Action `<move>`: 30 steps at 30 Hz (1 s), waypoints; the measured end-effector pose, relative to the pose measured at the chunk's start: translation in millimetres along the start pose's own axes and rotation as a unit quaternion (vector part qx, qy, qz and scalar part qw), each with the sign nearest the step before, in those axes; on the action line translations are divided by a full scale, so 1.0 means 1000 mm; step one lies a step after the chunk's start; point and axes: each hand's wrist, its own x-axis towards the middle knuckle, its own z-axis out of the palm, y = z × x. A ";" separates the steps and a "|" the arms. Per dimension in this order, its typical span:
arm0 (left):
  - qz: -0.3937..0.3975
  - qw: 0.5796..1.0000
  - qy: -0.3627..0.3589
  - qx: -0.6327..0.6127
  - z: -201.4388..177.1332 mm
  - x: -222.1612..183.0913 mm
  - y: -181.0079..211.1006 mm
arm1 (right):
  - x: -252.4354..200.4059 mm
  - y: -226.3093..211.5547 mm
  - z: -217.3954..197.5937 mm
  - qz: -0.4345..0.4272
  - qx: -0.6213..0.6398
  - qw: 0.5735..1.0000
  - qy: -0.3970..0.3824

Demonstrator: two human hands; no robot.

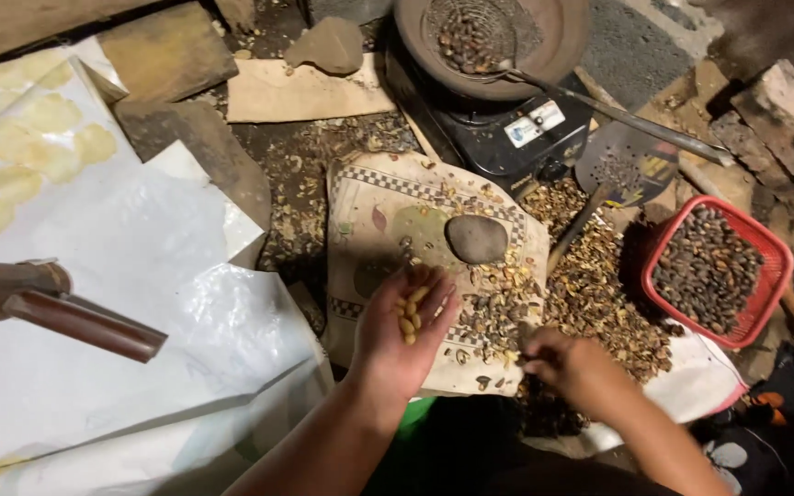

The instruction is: Cracking nuts manually using a stone and a wooden mallet

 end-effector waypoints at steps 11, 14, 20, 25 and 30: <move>-0.083 0.974 -0.208 -0.031 -0.046 0.006 -0.028 | 0.033 0.030 0.037 -0.137 0.125 0.970 0.157; 0.007 0.997 0.003 0.081 -0.070 0.030 -0.035 | 0.036 0.009 0.012 -0.306 0.206 0.911 0.182; -0.115 0.986 -0.107 0.051 -0.031 0.011 -0.002 | -0.018 -0.066 -0.057 -0.319 -0.025 0.868 0.379; -0.049 0.929 -0.271 0.247 0.083 -0.045 0.214 | -0.106 -0.164 -0.134 -0.410 0.061 0.835 0.360; 0.248 0.908 -0.173 0.292 0.060 -0.168 0.394 | -0.103 -0.331 -0.052 -0.490 -0.054 0.848 0.195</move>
